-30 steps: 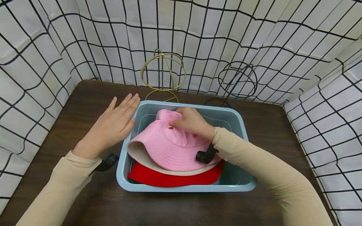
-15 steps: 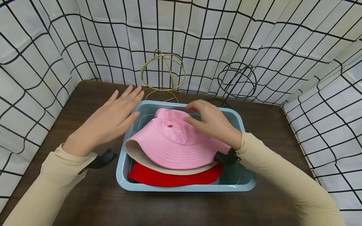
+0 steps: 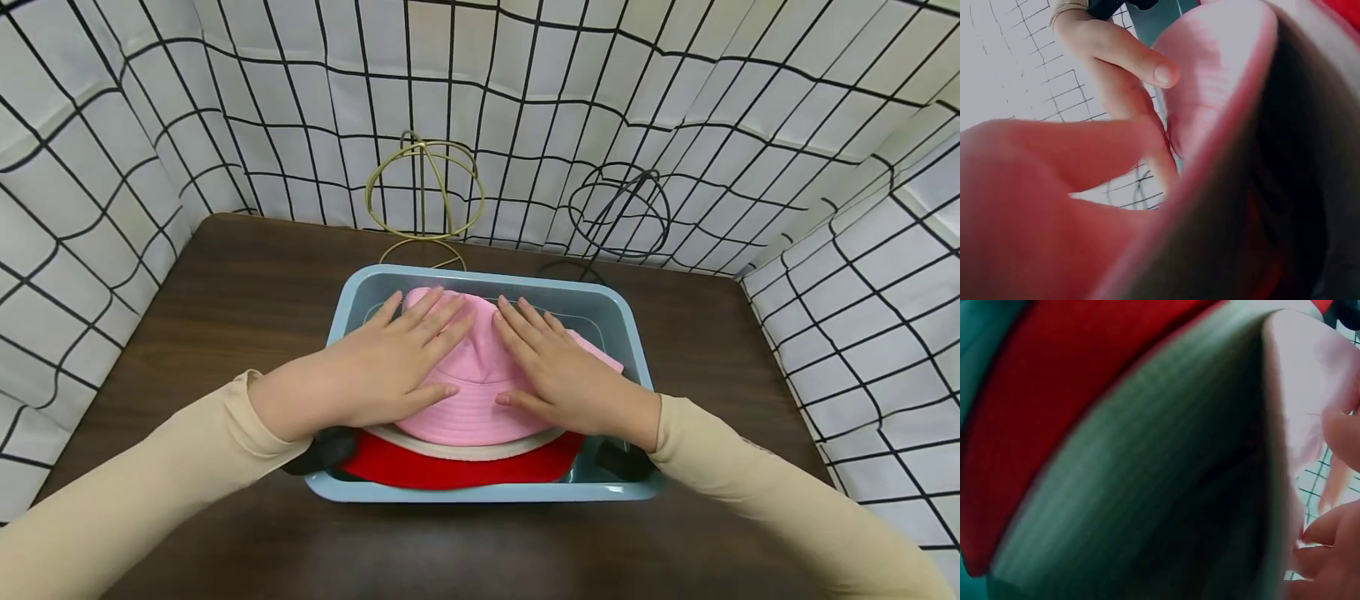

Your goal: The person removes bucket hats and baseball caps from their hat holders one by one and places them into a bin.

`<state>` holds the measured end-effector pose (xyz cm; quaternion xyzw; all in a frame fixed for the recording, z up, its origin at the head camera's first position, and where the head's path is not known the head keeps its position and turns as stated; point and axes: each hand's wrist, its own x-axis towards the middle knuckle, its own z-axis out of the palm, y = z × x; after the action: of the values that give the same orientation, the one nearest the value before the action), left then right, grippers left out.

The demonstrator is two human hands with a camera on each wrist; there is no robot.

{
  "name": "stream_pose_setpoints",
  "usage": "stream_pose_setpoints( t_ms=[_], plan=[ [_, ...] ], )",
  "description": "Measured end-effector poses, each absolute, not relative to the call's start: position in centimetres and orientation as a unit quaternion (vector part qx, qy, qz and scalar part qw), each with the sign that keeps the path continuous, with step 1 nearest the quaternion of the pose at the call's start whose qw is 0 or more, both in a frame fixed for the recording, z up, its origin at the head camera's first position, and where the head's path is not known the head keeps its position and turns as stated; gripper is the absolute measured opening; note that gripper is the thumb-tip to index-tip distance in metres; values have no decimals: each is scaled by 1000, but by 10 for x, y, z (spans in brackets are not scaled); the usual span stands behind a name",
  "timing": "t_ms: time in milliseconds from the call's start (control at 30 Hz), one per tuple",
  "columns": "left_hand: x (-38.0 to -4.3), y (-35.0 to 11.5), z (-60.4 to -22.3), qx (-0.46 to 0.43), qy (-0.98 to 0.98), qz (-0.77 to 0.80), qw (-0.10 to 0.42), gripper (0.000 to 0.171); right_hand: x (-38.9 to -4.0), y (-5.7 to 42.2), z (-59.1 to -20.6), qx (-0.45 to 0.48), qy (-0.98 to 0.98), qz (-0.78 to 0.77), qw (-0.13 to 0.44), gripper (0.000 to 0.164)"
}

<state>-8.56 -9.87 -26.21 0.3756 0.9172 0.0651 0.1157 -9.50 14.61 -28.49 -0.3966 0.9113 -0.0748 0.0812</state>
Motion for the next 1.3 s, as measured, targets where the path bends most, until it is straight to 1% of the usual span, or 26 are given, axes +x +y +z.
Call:
stream_pose_setpoints(
  t_ms=[267,433,633,900,1133,1300],
  plan=[
    [-95,-90,-280,335,914,15,228,80,-100,147,-303,-389,914,-25,113,94],
    [-98,-78,-292,311,910,-10,274,86,-105,145,-309,-383,911,-10,150,95],
    [-104,-71,-315,298,912,-38,280,92,-109,144,-316,-361,909,-10,207,99],
    [-109,-71,-331,285,910,-55,295,94,-114,134,-325,-353,899,26,258,105],
    [-112,-71,-343,269,904,-71,324,95,-116,124,-328,-345,894,49,282,106],
    [-113,-73,-345,269,901,-75,333,95,-118,120,-331,-344,890,52,295,106]
  ],
)
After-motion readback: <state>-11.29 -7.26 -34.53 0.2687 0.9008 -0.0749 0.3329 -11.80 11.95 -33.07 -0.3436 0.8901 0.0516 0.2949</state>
